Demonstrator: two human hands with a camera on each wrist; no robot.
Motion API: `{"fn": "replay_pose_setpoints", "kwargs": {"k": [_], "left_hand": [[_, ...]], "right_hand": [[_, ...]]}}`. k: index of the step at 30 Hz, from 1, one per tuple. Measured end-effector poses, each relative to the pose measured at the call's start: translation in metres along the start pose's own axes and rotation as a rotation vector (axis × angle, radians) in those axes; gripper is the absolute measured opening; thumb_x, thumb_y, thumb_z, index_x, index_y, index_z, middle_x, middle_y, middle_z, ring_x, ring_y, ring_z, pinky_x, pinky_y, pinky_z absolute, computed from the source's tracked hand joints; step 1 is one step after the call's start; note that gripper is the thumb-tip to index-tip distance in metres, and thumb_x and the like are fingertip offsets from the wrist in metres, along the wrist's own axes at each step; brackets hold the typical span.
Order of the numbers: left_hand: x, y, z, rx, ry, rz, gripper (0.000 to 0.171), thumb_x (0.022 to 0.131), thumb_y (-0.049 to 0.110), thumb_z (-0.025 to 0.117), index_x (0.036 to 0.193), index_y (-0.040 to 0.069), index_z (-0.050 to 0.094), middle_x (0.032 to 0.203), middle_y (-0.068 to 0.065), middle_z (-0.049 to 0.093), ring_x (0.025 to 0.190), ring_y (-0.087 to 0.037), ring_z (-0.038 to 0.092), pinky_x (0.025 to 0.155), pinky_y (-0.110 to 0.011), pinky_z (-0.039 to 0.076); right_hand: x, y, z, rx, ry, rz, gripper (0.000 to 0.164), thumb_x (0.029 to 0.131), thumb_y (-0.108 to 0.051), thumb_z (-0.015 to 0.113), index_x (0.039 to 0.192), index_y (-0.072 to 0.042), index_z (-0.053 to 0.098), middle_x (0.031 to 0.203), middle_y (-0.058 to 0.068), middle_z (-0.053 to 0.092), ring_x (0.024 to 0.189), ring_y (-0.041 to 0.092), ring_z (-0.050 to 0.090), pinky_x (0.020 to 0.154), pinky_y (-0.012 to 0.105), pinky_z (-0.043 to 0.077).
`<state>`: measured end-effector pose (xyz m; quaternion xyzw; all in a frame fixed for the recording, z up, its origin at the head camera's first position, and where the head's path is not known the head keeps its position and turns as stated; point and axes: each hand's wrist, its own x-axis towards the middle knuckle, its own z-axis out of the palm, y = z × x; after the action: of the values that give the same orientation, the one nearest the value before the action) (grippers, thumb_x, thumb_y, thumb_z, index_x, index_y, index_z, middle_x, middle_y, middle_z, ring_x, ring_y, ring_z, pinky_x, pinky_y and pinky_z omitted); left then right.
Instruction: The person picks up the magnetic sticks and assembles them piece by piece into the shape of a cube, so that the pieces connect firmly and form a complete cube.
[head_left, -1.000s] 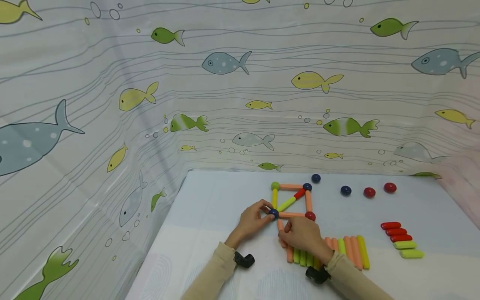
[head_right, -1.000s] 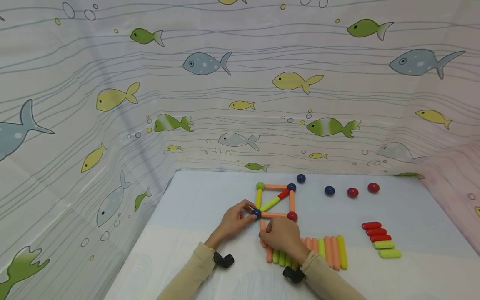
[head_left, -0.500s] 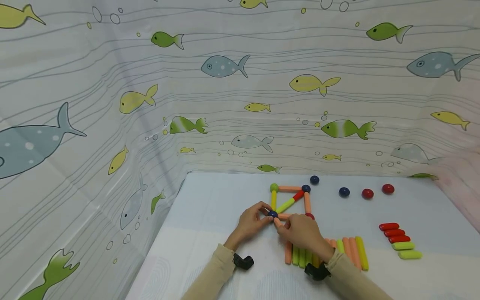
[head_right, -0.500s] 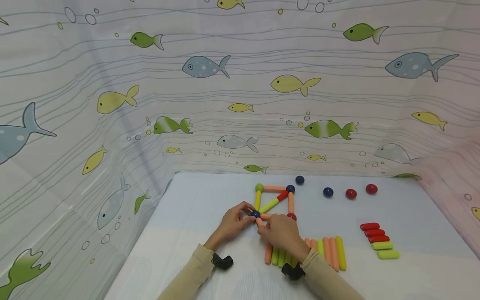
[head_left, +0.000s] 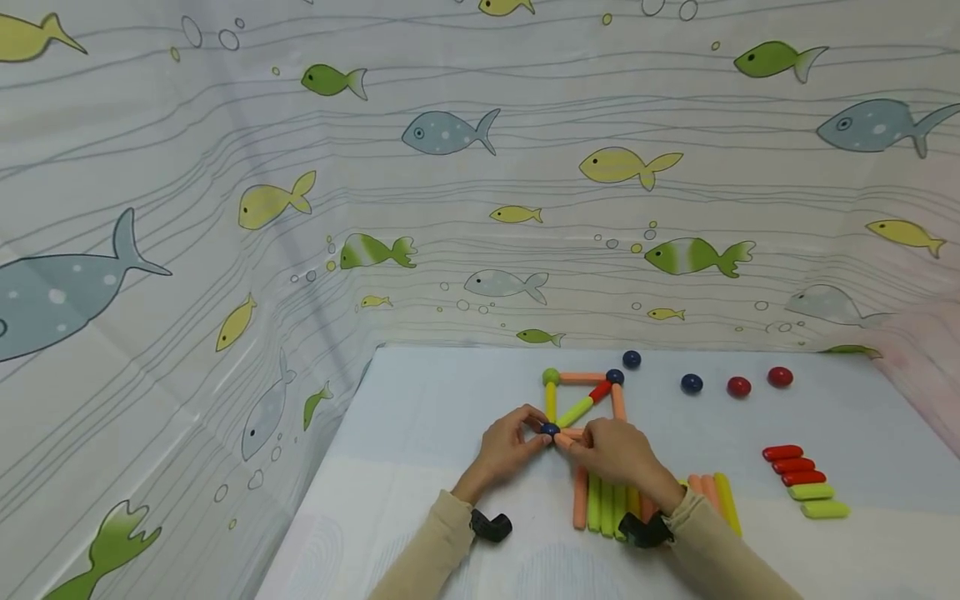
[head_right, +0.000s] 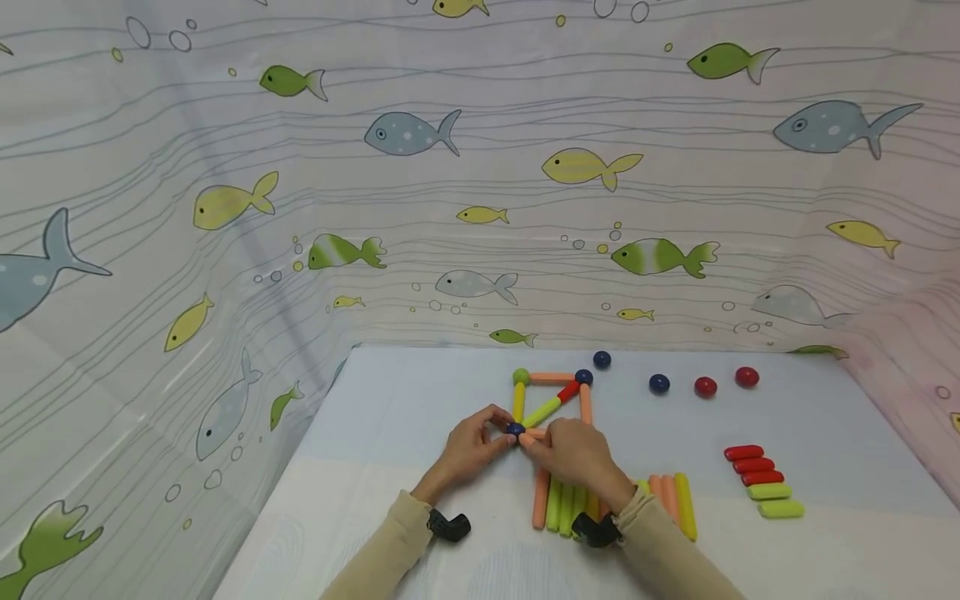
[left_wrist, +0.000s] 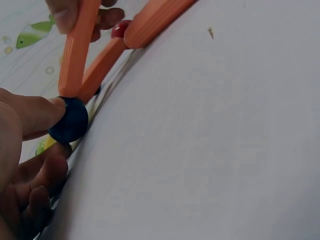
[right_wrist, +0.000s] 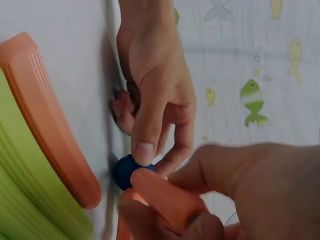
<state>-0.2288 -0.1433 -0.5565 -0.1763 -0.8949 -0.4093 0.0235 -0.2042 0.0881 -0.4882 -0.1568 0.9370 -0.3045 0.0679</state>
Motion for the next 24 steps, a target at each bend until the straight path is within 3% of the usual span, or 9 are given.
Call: {"fn": "replay_pose_setpoints", "kwargs": {"k": [4, 10, 16, 24], "left_hand": [[0.001, -0.002, -0.001, -0.002, 0.015, 0.019, 0.024, 0.099, 0.028, 0.076, 0.121, 0.023, 0.069, 0.111, -0.001, 0.077, 0.055, 0.002, 0.048, 0.050, -0.019, 0.039], [0.001, -0.003, 0.000, -0.006, 0.010, 0.014, 0.025, 0.098, 0.029, 0.076, 0.121, 0.022, 0.069, 0.111, -0.002, 0.077, 0.054, 0.003, 0.048, 0.051, -0.019, 0.040], [0.001, -0.002, -0.001, 0.005, 0.021, 0.019, 0.025, 0.098, 0.029, 0.076, 0.121, 0.022, 0.070, 0.111, -0.002, 0.077, 0.055, 0.003, 0.049, 0.052, -0.019, 0.042], [0.000, 0.001, 0.001, 0.031, 0.039, 0.018, 0.028, 0.097, 0.027, 0.077, 0.123, 0.023, 0.070, 0.110, -0.001, 0.076, 0.058, 0.004, 0.049, 0.056, -0.017, 0.042]], "right_hand": [[0.002, -0.009, -0.002, 0.008, 0.152, -0.024, 0.030, 0.095, -0.035, 0.080, 0.095, -0.005, 0.076, 0.066, -0.002, 0.060, 0.052, 0.012, 0.049, 0.048, 0.026, 0.037], [0.012, -0.016, 0.003, 0.041, 0.315, -0.098, 0.022, 0.093, -0.030, 0.082, 0.098, -0.009, 0.076, 0.082, 0.000, 0.073, 0.059, 0.009, 0.051, 0.051, 0.024, 0.039], [0.024, -0.017, 0.010, 0.109, 0.380, -0.162, 0.019, 0.093, -0.025, 0.083, 0.102, -0.009, 0.077, 0.085, -0.001, 0.073, 0.057, 0.004, 0.050, 0.052, 0.023, 0.040], [0.037, -0.011, 0.020, 0.131, 0.385, -0.292, 0.022, 0.091, -0.016, 0.084, 0.108, -0.004, 0.077, 0.091, 0.005, 0.072, 0.062, 0.003, 0.048, 0.057, 0.020, 0.043]]}}
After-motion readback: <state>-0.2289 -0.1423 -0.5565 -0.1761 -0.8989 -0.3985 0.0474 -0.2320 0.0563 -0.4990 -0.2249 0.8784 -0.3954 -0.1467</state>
